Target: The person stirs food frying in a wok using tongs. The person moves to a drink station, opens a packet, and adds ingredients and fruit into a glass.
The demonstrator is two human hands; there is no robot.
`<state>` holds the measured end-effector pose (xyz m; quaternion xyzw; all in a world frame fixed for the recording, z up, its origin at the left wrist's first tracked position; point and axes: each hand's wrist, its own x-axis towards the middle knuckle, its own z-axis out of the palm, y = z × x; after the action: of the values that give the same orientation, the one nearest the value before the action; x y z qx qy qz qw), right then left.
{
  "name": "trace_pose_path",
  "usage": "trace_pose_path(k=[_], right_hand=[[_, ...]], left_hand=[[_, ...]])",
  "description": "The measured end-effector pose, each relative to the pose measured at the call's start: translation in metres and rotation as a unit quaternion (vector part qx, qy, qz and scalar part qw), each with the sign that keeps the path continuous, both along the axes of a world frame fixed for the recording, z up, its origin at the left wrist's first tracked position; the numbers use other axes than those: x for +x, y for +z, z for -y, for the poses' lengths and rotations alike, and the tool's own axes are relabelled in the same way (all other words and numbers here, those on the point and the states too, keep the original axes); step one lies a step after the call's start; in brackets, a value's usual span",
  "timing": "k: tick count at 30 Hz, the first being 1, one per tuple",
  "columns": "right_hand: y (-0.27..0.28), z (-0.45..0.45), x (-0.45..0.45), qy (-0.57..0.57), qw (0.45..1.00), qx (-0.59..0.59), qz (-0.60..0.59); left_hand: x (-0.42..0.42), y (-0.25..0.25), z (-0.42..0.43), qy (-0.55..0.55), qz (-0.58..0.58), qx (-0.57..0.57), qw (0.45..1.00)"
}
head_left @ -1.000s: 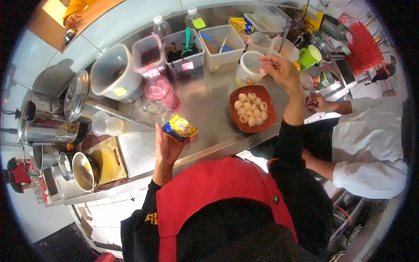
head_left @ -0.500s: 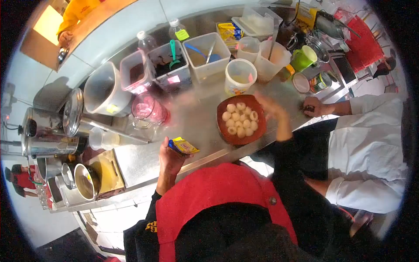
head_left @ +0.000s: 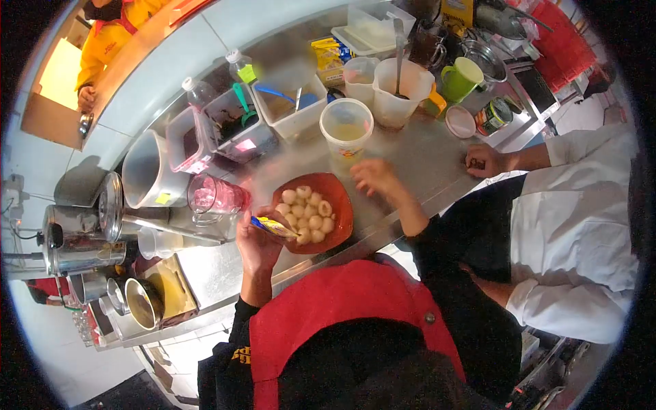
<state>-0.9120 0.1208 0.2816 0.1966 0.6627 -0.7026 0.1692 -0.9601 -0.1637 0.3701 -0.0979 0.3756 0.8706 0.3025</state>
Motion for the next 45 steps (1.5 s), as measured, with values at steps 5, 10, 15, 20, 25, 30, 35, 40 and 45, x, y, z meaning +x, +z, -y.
trace_pose_path(k=[5, 10, 15, 20, 25, 30, 35, 40, 45], right_hand=[[-0.013, -0.008, -0.034, -0.177, 0.838, 0.445, -0.262], [-0.009, 0.02, -0.055, -0.12, 0.908, 0.27, -0.298], [-0.002, 0.006, -0.094, -0.046, 0.843, 0.445, -0.299], [-0.012, -0.04, -0.179, -0.09, 0.781, 0.557, -0.268], [0.002, -0.028, -0.19, 0.02, 0.798, 0.594, -0.099], [-0.014, -0.042, -0.172, 0.024, 0.761, 0.616, -0.202], [0.043, -0.029, -0.076, 0.144, 0.763, 0.624, -0.088], [0.009, -0.04, -0.112, 0.106, 0.758, 0.626, -0.149], [-0.021, -0.036, -0.191, 0.011, 0.743, 0.641, -0.192]], left_hand=[[0.0, 0.003, -0.012, -0.019, 0.004, 0.008, 1.0], [0.005, -0.001, -0.025, 0.002, -0.035, -0.043, 0.998], [0.004, -0.006, -0.019, -0.011, -0.031, -0.019, 0.999], [0.008, -0.009, -0.002, -0.04, -0.028, 0.079, 0.996], [0.018, -0.006, 0.012, 0.013, -0.023, 0.097, 0.995], [0.026, -0.004, 0.025, 0.082, -0.001, 0.114, 0.99], [0.033, -0.004, 0.034, 0.093, -0.035, 0.052, 0.994], [0.035, -0.005, 0.036, 0.088, -0.026, 0.042, 0.995], [0.033, -0.002, 0.035, 0.085, 0.022, 0.109, 0.99]])
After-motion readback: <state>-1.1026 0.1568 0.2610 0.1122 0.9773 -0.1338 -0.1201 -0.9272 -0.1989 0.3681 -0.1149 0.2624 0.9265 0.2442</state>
